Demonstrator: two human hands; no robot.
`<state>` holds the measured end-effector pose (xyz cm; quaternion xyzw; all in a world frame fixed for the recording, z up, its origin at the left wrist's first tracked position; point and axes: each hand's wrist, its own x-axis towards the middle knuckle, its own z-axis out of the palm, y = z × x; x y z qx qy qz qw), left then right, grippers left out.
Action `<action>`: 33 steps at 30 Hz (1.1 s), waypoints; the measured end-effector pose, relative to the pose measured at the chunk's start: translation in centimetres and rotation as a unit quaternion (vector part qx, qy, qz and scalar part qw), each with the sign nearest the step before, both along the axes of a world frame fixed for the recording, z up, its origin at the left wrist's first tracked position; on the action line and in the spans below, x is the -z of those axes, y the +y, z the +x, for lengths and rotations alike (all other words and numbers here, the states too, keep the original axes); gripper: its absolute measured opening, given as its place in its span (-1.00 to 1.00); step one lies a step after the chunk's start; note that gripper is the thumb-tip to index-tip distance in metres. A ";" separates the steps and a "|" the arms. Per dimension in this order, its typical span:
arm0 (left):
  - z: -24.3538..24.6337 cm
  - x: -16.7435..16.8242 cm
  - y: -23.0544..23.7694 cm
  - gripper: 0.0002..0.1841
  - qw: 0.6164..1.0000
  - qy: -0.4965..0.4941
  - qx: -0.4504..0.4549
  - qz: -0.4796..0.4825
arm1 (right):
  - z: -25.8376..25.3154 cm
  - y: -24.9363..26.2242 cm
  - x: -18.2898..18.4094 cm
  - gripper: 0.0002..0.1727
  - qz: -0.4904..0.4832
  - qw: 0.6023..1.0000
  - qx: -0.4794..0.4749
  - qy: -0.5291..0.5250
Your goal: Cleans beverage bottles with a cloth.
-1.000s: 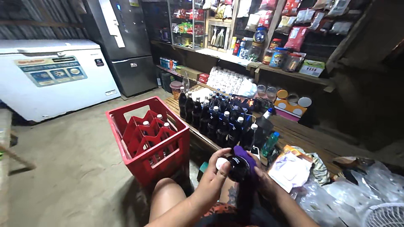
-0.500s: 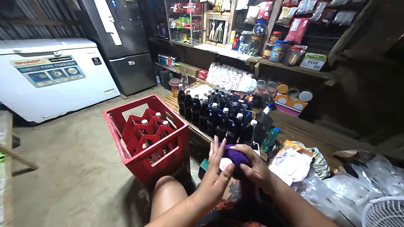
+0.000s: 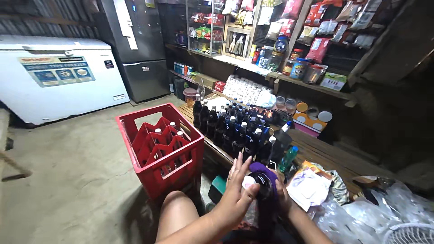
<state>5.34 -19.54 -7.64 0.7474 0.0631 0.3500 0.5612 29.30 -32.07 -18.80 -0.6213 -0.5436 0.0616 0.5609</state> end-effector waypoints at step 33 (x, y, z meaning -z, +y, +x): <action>-0.4 -0.1 -0.7 -0.20 0.998 0.005 0.045 0.042 | 1.5 -0.9 1.8 -0.10 -0.020 0.997 0.055 -0.041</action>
